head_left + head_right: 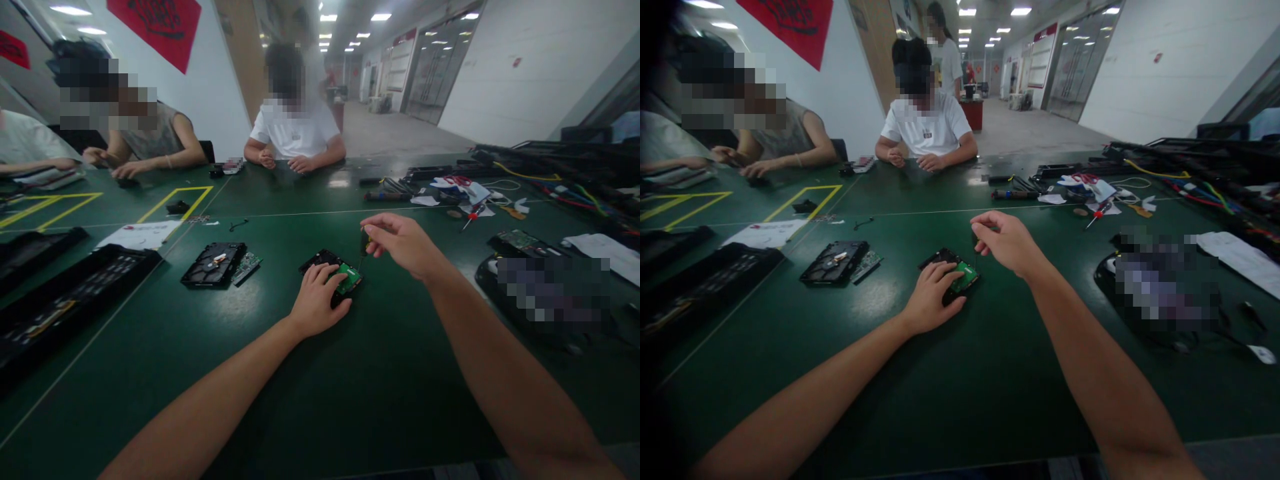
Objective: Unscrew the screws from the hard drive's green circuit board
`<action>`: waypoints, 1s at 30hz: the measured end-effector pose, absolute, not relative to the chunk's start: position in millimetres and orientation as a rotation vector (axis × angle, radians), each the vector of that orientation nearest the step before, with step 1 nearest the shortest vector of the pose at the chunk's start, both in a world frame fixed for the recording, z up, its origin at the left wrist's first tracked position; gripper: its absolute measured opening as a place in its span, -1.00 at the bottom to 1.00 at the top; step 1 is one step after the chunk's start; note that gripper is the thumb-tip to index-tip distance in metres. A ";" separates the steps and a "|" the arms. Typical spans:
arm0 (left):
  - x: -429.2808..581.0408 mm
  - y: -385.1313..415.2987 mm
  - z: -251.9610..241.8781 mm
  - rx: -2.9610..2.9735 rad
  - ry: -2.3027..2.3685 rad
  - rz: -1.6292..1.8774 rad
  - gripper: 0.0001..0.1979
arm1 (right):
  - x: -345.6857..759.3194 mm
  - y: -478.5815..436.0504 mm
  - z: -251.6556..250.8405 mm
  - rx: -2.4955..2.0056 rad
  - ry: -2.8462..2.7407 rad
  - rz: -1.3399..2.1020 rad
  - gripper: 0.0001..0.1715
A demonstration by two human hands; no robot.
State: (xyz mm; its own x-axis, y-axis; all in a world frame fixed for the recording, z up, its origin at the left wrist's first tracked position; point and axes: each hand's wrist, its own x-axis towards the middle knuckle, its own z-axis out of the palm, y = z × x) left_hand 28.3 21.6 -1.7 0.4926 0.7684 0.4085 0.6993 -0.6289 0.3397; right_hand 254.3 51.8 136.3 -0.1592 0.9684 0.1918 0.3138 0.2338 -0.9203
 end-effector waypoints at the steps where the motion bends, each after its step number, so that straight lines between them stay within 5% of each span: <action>1: 28.4 21.3 -1.8 2.601 1.290 0.807 -0.41 | 254.6 51.2 136.8 -1.221 -1.654 0.950 -0.81; 10: 29.4 22.7 -4.6 2.596 1.283 0.816 -0.49 | 253.7 51.0 135.1 -1.325 -1.654 0.832 -0.65; 19: 28.9 24.7 -4.3 2.513 1.259 0.852 -0.41 | 254.1 50.3 138.3 -1.300 -1.641 0.887 -0.89; 25: 22.2 32.0 5.0 1.991 1.252 1.337 -0.71 | 255.1 50.8 138.9 -1.292 -1.649 0.882 -0.88; 30: 22.2 34.5 10.7 1.469 1.252 1.545 -0.72 | 255.7 51.2 137.6 -1.286 -1.648 0.888 -0.88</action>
State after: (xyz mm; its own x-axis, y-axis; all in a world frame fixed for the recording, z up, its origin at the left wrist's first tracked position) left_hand 22.2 34.5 10.7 -0.1548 0.9245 0.3483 0.1493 -0.3266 0.9333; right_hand 255.7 51.2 137.6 -0.1172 0.9745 0.1911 0.3769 0.2217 -0.8993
